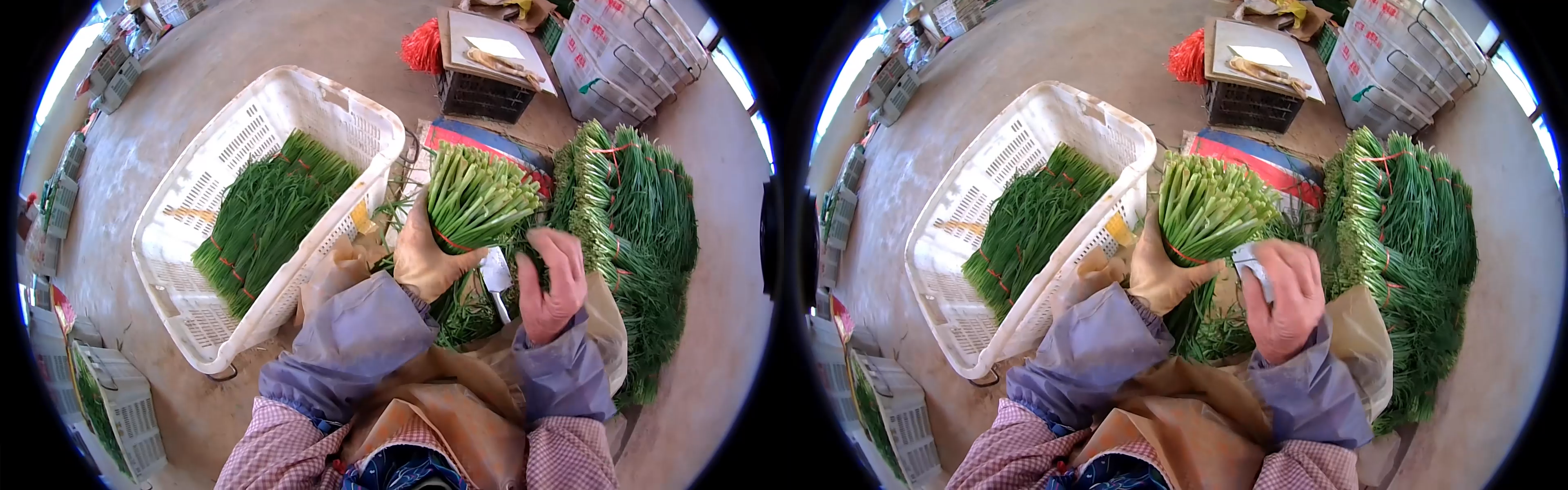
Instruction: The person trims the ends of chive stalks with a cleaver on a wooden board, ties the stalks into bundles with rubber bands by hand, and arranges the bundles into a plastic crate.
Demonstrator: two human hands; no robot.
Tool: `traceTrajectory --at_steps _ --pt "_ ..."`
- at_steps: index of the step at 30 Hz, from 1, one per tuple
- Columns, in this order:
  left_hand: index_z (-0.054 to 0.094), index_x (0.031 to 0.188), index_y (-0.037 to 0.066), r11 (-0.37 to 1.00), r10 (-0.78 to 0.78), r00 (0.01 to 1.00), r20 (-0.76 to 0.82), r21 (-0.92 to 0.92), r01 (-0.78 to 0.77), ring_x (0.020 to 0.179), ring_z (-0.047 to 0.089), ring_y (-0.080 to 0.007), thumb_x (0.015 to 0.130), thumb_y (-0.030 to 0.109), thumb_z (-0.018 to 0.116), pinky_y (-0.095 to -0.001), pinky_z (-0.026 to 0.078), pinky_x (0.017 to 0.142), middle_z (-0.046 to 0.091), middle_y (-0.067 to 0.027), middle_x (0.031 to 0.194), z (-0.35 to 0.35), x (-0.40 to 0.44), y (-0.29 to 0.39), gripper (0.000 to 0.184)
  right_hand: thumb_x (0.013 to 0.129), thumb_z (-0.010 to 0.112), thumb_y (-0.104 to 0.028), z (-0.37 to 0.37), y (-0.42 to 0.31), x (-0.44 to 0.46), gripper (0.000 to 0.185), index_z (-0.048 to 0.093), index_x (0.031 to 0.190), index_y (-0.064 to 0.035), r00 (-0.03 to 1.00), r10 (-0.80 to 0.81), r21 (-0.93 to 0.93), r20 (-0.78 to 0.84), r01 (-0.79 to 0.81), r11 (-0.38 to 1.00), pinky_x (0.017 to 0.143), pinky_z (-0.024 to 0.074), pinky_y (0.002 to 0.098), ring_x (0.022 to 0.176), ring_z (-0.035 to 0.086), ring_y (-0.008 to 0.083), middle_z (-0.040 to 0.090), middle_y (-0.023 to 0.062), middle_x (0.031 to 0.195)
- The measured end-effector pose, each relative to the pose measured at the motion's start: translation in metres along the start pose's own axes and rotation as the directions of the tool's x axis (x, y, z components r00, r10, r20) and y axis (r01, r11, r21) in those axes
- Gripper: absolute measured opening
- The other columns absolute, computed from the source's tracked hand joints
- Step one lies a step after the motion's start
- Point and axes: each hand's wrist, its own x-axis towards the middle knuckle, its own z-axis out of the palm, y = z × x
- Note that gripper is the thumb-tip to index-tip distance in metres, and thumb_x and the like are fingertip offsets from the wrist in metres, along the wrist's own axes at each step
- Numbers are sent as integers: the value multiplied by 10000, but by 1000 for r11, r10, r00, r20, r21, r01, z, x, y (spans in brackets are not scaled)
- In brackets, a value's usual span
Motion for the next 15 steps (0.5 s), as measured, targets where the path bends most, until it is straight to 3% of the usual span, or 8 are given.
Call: traceTrajectory --at_steps 2,5,8,9,11,12,14,15 --pt "299 1446 -17 1000 8 1000 -13 -3 -8 1197 569 -335 606 223 904 -410 453 1022 568 -206 1278 6 -2 -1 1063 744 748 -62 -2 -5 31 348 638 1071 -20 957 -278 -150 88 288 946 795 487 398 870 606 270 621 106 946" --pt "298 1445 -12 1000 9 1000 -24 -22 -9 1193 570 -326 606 208 904 -405 456 1018 568 -198 1275 12 -6 -5 1058 709 766 -56 9 -4 45 309 648 994 -40 940 -283 -283 190 328 901 740 467 383 786 574 278 566 98 805" --pt "298 1443 -6 999 -6 999 -33 -44 4 1189 572 -317 605 193 904 -401 459 1015 568 -190 1272 13 -6 -9 1053 704 747 -164 18 14 43 292 633 961 -82 906 -331 -295 264 402 867 736 453 382 783 536 249 508 59 788" --pt "298 1443 -4 998 -13 1000 -29 -58 12 1188 572 -314 605 188 904 -399 460 1014 568 -187 1271 13 -6 -10 1052 787 701 -152 22 23 43 182 611 918 -65 892 -363 -204 270 421 884 676 444 372 699 537 205 540 46 755" --pt "298 1442 -1 995 -31 999 -19 -94 29 1185 573 -308 605 178 904 -396 462 1012 568 -182 1269 12 -5 -10 1049 863 660 -165 1 14 40 135 589 885 -52 968 -19 235 251 -42 971 631 435 366 620 513 173 539 29 696" --pt "298 1441 1 992 -40 999 -9 -120 39 1183 574 -305 605 173 904 -394 463 1010 568 -179 1268 12 -5 -9 1047 902 639 -172 -9 14 39 143 577 869 -46 941 153 431 302 -278 859 609 431 363 580 501 156 539 21 666" --pt "298 1440 5 980 -67 998 13 -185 68 1181 575 -299 605 162 904 -391 465 1008 568 -174 1266 10 -2 -9 1044 965 590 -165 -28 45 34 180 561 860 -21 936 10 889 353 -339 307 588 438 351 524 482 128 525 6 606" --pt "298 1440 7 971 -81 996 33 -225 86 1179 575 -296 605 157 904 -390 466 1007 569 -171 1265 9 1 -7 1043 969 552 -114 -33 57 26 142 553 859 -25 946 -12 933 325 -319 167 602 449 340 531 499 134 504 0 590"
